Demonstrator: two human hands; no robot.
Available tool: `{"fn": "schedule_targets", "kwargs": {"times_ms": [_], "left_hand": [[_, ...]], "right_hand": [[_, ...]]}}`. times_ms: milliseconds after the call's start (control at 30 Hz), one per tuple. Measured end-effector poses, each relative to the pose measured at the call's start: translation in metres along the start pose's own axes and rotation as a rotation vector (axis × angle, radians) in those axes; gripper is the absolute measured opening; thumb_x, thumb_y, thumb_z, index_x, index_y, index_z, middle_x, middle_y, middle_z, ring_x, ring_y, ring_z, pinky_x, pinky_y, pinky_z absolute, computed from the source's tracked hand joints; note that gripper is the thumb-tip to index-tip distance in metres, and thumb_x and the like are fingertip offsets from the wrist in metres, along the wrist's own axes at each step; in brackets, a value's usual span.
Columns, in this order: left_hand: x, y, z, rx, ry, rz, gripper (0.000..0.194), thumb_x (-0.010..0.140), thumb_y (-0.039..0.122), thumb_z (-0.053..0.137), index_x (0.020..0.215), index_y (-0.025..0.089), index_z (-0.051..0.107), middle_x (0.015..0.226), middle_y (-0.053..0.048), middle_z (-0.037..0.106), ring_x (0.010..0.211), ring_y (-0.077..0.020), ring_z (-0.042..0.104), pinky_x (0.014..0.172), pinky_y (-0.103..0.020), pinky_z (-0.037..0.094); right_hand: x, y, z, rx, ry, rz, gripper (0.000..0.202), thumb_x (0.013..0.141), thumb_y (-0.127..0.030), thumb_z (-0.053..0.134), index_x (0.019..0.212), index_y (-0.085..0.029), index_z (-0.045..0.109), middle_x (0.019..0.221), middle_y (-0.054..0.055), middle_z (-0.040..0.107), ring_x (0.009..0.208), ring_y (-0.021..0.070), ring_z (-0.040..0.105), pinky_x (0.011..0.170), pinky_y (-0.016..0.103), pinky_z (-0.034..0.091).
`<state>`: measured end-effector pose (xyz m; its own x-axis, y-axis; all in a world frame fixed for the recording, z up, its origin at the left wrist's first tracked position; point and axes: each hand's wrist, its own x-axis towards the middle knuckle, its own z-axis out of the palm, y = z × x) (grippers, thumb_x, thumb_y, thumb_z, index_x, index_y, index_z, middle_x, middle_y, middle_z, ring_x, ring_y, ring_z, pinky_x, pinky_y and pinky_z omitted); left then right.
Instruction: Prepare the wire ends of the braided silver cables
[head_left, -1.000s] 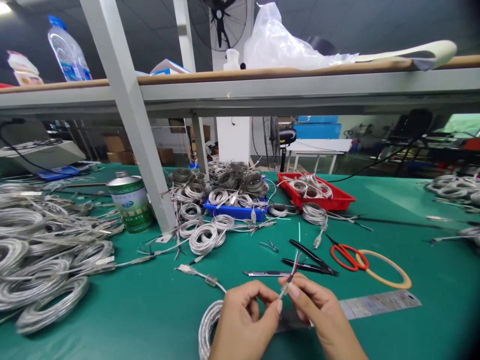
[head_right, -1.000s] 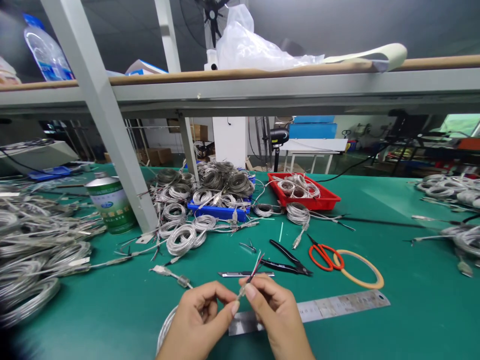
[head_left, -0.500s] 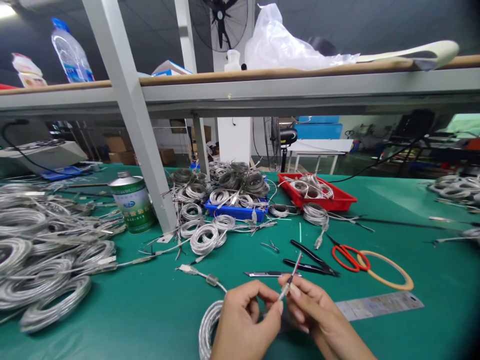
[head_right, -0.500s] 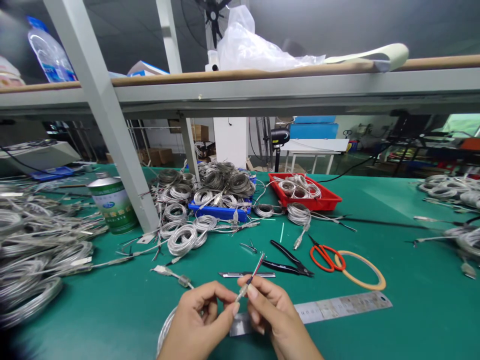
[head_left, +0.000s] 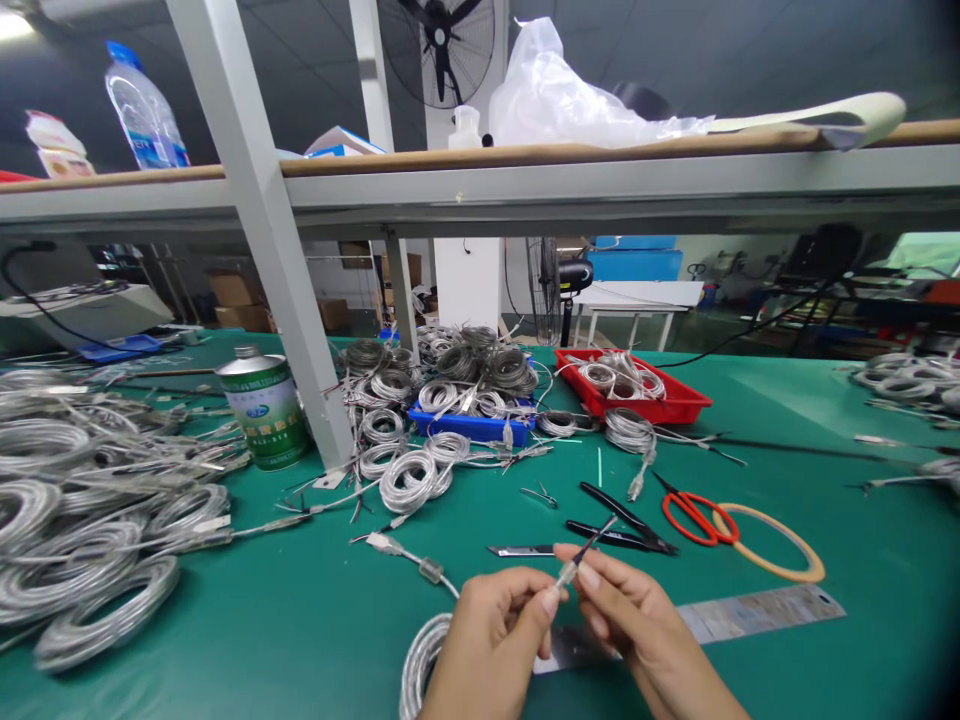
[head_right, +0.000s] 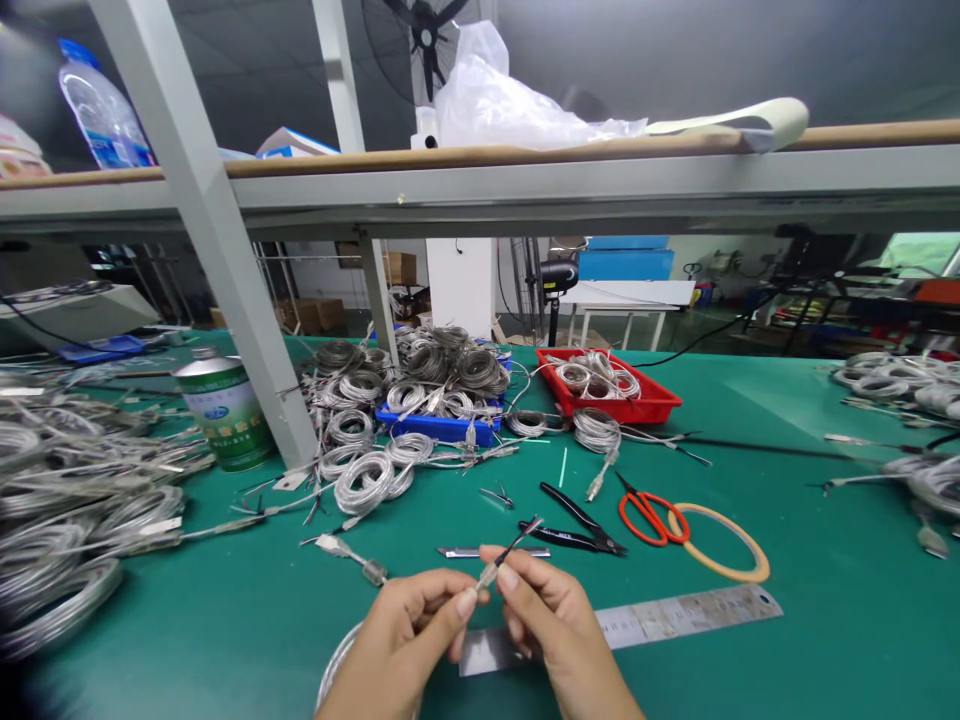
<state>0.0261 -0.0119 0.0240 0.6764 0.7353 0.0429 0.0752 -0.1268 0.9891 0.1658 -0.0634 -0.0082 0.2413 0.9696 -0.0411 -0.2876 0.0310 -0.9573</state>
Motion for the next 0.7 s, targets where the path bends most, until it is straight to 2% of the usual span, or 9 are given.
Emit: {"fn": "schedule_targets", "kwargs": {"times_ms": [100,233,333,433,567,700], "left_hand": [[0.001,-0.002,-0.001,-0.049,0.012,-0.031,0.039,0.079,0.047,0.048,0.065,0.012,0.058,0.052,0.004,0.038,0.053,-0.0116,0.036,0.052,-0.022,0.028],[0.001,-0.004,-0.001,-0.129,0.026,-0.090,0.049,0.071,0.059,0.052,0.076,0.011,0.061,0.053,0.005,0.037,0.053,-0.0113,0.033,0.050,-0.021,0.026],[0.001,-0.007,-0.001,-0.137,0.016,-0.102,0.052,0.069,0.061,0.052,0.077,0.011,0.063,0.052,0.005,0.035,0.052,-0.0112,0.031,0.049,-0.021,0.024],[0.001,-0.010,-0.002,-0.105,-0.002,-0.086,0.049,0.072,0.059,0.050,0.078,0.012,0.063,0.055,0.004,0.036,0.052,-0.0112,0.032,0.049,-0.021,0.024],[0.001,-0.011,-0.003,0.100,-0.056,0.017,0.040,0.082,0.048,0.043,0.074,0.014,0.062,0.056,0.002,0.041,0.052,-0.0119,0.033,0.050,-0.021,0.027],[-0.003,0.000,-0.003,0.239,-0.054,0.089,0.034,0.085,0.038,0.039,0.068,0.016,0.057,0.058,0.000,0.049,0.055,-0.0129,0.037,0.055,-0.023,0.030]], "right_hand": [[0.001,0.002,-0.001,-0.044,-0.015,-0.014,0.037,0.077,-0.044,0.058,0.100,-0.015,0.064,0.050,-0.007,0.037,0.047,0.0068,0.025,0.046,0.021,0.018],[0.002,0.004,0.000,-0.085,-0.011,-0.014,0.037,0.077,-0.046,0.057,0.096,-0.014,0.064,0.051,-0.007,0.037,0.046,0.0062,0.025,0.044,0.020,0.017],[0.003,0.004,0.000,-0.107,0.012,-0.006,0.037,0.075,-0.048,0.058,0.088,-0.014,0.063,0.051,-0.007,0.036,0.046,0.0058,0.024,0.044,0.020,0.017],[0.003,0.004,0.001,-0.136,0.012,-0.014,0.037,0.075,-0.050,0.057,0.079,-0.014,0.061,0.049,-0.007,0.035,0.045,0.0058,0.023,0.043,0.020,0.017],[0.003,0.004,0.004,-0.184,0.001,-0.037,0.038,0.077,-0.051,0.054,0.066,-0.015,0.055,0.047,-0.007,0.035,0.045,0.0062,0.026,0.045,0.020,0.020],[0.000,0.006,0.009,-0.134,0.032,-0.092,0.041,0.072,-0.057,0.056,0.071,-0.016,0.055,0.051,-0.006,0.042,0.044,0.0058,0.031,0.045,0.019,0.025]]}}
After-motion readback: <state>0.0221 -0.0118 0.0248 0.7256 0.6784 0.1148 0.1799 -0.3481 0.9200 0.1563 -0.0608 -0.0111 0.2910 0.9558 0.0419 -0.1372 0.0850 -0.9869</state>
